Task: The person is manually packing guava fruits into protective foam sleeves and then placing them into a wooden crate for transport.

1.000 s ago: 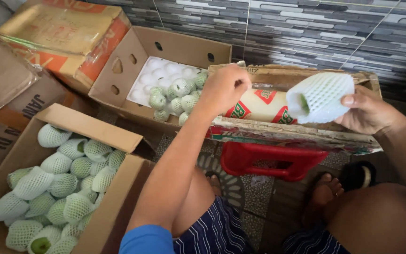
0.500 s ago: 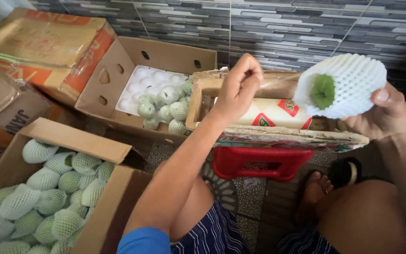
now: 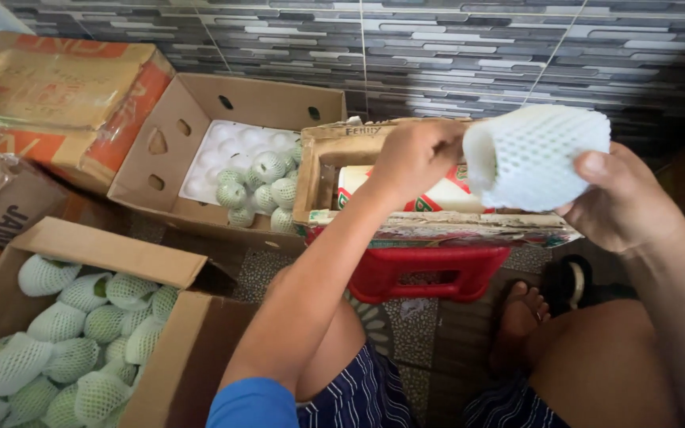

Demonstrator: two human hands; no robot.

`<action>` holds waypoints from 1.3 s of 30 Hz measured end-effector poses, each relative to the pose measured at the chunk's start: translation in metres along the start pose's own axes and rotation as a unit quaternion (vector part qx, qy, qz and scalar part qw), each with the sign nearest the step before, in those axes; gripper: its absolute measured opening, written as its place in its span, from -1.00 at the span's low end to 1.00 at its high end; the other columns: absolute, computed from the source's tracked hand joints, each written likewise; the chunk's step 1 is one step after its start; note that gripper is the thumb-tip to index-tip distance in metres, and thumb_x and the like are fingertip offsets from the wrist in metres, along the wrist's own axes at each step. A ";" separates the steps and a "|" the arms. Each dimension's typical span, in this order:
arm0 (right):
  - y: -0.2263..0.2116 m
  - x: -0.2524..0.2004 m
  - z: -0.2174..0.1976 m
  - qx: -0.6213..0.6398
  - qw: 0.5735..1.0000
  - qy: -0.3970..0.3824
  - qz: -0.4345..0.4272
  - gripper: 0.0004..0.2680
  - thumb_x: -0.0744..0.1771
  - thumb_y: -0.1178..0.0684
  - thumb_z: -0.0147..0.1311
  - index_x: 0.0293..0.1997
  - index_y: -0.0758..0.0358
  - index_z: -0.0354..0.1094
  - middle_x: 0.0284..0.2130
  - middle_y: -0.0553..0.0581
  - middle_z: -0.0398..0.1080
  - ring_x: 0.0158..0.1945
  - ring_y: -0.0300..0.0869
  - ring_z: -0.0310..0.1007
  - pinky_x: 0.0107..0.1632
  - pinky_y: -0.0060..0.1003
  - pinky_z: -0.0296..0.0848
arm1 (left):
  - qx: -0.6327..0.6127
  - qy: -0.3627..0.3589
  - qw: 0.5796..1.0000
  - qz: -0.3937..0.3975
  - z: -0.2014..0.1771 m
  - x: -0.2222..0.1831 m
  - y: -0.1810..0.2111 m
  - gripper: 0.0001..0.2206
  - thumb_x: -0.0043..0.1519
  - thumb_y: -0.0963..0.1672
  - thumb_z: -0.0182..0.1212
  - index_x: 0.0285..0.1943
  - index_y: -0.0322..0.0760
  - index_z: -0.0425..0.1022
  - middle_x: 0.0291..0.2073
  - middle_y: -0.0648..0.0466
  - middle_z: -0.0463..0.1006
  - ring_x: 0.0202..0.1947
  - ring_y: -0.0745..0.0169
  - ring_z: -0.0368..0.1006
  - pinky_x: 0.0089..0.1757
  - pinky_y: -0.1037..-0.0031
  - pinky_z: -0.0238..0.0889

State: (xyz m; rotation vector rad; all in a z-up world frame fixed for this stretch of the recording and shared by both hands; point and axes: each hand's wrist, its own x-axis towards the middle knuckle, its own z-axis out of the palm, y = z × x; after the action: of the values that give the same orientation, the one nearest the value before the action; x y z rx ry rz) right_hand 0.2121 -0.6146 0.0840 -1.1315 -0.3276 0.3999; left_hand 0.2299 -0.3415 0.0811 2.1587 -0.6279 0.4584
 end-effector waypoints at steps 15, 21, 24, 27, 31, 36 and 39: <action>-0.009 -0.013 0.061 0.219 0.972 -0.075 0.031 -0.39 0.23 0.21 0.32 0.42 0.29 0.01 0.24 0.31 0.24 0.27 0.09 0.30 0.21 0.06 0.49 | -0.068 0.134 0.987 -0.047 0.007 0.008 0.011 -0.69 0.30 0.04 0.07 -0.24 -0.13 0.67 -0.59 0.24 0.62 -0.63 0.44 0.34 -0.52 0.50 0.08; -0.009 -0.005 0.059 0.224 0.973 -0.051 0.036 -0.44 0.24 0.18 0.25 0.40 0.33 0.06 0.23 0.39 0.29 0.23 0.19 0.38 0.24 -0.03 0.46 | -0.083 0.134 0.986 -0.061 0.006 0.005 0.014 -0.70 0.31 0.02 0.05 -0.22 -0.15 0.66 -0.51 0.21 0.66 -0.58 0.42 0.35 -0.48 0.47 0.11; -0.008 -0.001 0.056 0.295 0.950 -0.092 0.036 -0.47 0.29 0.13 0.20 0.42 0.40 0.08 0.28 0.45 0.26 0.28 0.34 0.28 0.29 0.17 0.33 | -0.088 0.136 0.985 -0.067 0.007 0.003 0.010 -0.74 0.32 -0.02 0.06 -0.16 -0.15 0.66 -0.42 0.21 0.70 -0.55 0.44 0.42 -0.47 0.50 0.16; -0.003 0.002 0.052 0.299 0.947 -0.113 0.036 -0.44 0.32 0.15 0.30 0.44 0.40 0.01 0.29 0.51 0.23 0.24 0.48 0.29 0.27 0.15 0.38 | -0.084 0.139 0.985 -0.056 0.010 0.001 0.006 -0.80 0.33 -0.10 0.09 -0.12 -0.15 0.66 -0.39 0.20 0.71 -0.57 0.43 0.42 -0.48 0.51 0.18; 0.004 0.006 0.052 0.217 0.973 -0.069 0.024 -0.39 0.30 0.10 0.36 0.48 0.25 0.00 0.31 0.47 0.24 0.17 0.44 0.38 0.23 -0.01 0.49 | -0.087 0.145 0.985 -0.045 0.014 0.000 0.004 -0.84 0.31 -0.18 0.14 -0.05 -0.16 0.64 -0.28 0.14 0.74 -0.42 0.31 0.60 -0.44 0.49 0.34; 0.008 0.008 0.058 0.139 0.989 -0.041 0.033 -0.41 0.24 -0.02 0.34 0.40 0.01 0.05 0.21 0.28 0.35 0.08 0.17 0.50 0.03 -0.09 0.59 | -0.086 0.168 0.982 -0.017 0.020 -0.002 0.002 -0.85 0.28 -0.24 0.12 -0.14 -0.18 0.60 -0.43 0.17 0.66 -0.54 0.38 0.42 -0.50 0.50 0.15; 0.014 0.009 0.056 0.138 0.990 -0.034 0.027 -0.44 0.22 0.00 0.36 0.36 0.00 0.14 0.20 0.18 0.37 0.10 0.05 0.48 -0.01 -0.10 0.58 | -0.088 0.173 0.981 -0.017 0.020 -0.004 0.005 -0.83 0.29 -0.25 0.12 -0.07 -0.18 0.61 -0.33 0.12 0.72 -0.48 0.34 0.53 -0.51 0.50 0.23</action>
State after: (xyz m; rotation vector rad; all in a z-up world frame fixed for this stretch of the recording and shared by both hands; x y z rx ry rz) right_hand 0.1931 -0.5600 0.0931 -0.8588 -0.2923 0.5153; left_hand 0.2258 -0.3589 0.0703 1.8602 -0.4195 0.7142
